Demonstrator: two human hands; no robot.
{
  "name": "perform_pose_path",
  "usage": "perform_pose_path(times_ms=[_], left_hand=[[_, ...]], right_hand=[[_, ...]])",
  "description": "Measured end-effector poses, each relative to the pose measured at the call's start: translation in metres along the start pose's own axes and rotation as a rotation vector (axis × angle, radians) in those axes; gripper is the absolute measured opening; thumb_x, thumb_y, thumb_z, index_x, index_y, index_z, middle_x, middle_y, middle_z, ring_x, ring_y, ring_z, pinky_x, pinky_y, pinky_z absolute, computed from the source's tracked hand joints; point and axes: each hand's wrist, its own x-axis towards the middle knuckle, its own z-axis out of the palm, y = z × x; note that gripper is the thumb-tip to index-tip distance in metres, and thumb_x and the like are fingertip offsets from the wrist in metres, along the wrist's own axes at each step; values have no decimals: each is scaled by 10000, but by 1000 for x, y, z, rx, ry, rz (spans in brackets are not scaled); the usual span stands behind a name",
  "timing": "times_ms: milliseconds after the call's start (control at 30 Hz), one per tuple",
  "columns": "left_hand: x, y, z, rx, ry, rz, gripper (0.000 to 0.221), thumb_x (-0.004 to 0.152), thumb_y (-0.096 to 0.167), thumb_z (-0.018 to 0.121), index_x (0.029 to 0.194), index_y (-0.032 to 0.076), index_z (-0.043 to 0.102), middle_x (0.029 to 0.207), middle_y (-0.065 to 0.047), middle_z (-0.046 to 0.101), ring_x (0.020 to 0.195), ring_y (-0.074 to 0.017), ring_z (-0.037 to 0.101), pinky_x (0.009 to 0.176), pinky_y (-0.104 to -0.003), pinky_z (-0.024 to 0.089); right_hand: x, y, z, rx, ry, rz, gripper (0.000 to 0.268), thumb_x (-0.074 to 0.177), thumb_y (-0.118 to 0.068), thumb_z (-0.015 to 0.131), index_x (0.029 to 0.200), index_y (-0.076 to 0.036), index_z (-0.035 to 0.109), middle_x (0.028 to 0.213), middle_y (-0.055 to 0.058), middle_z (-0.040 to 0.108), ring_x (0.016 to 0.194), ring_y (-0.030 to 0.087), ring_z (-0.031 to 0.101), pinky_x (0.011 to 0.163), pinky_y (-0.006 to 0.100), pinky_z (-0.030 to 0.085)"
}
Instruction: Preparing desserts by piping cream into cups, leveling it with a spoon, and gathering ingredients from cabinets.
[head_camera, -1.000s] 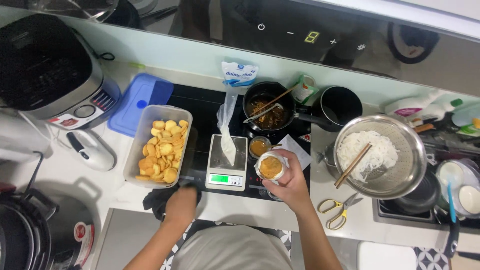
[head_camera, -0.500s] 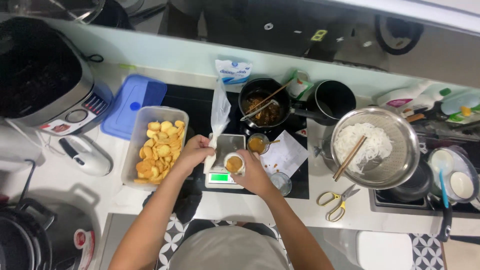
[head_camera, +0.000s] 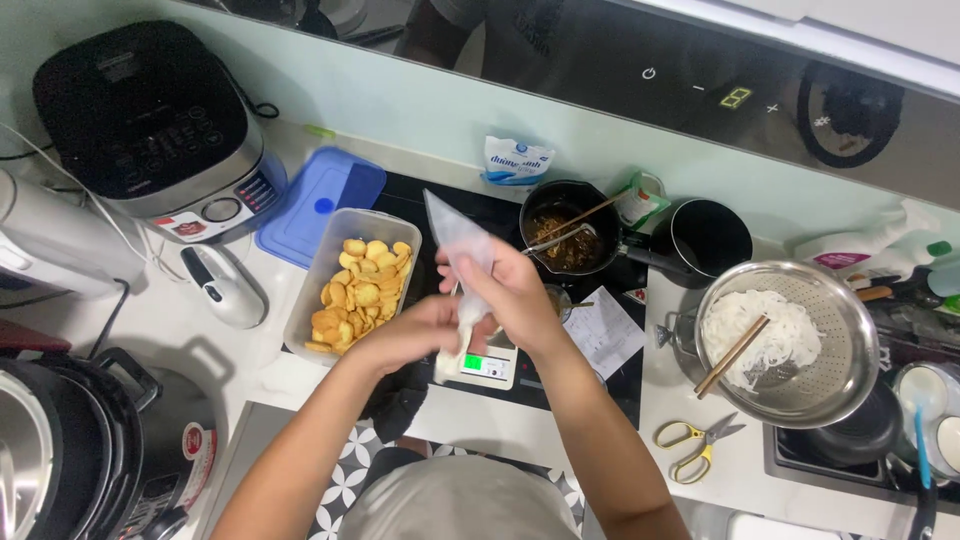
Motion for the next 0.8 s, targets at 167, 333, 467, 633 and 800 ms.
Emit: perform_pose_path(times_ms=[167, 333, 467, 633, 800], left_hand=[[19, 4, 10, -64, 344, 64, 213, 1044, 225, 526, 940, 74, 635, 831, -14, 633, 735, -89, 582, 680, -256, 482], [23, 28, 51, 290, 526, 84, 425, 1080, 292, 493, 733, 50, 528, 627, -74, 557, 552, -150, 510, 544, -327, 437], [28, 4, 47, 186, 535, 178, 430, 1091, 317, 452, 776, 44, 556, 709, -69, 662, 644, -137, 620, 641, -292, 511], [30, -10, 48, -63, 504, 81, 408, 1078, 334, 429, 872, 43, 626, 796, -89, 725, 731, -153, 685, 736, -284, 555], [19, -9, 49, -110, 480, -14, 416, 1100, 301, 437, 890, 16, 655, 830, -115, 733, 776, -170, 688, 740, -291, 534]], right_hand=[[21, 5, 7, 159, 35, -119, 278, 1088, -284, 551, 1063, -14, 614, 834, 28, 593, 697, 123, 552, 621, 287, 493], [40, -9, -2, 597, 116, -79, 343, 1099, -320, 489, 862, -72, 493, 676, -22, 377, 558, 93, 328, 511, 269, 312], [73, 13, -26, 627, 122, 177, 313, 1087, -292, 489, 839, -102, 488, 659, -34, 370, 507, 74, 268, 432, 256, 210], [102, 32, -48, 625, 96, 260, 306, 1085, -280, 464, 840, -102, 502, 646, -48, 364, 484, 63, 247, 415, 251, 180], [112, 56, -64, 472, -3, 142, 322, 1135, -282, 510, 961, -14, 558, 679, -31, 409, 544, 95, 382, 476, 268, 346]])
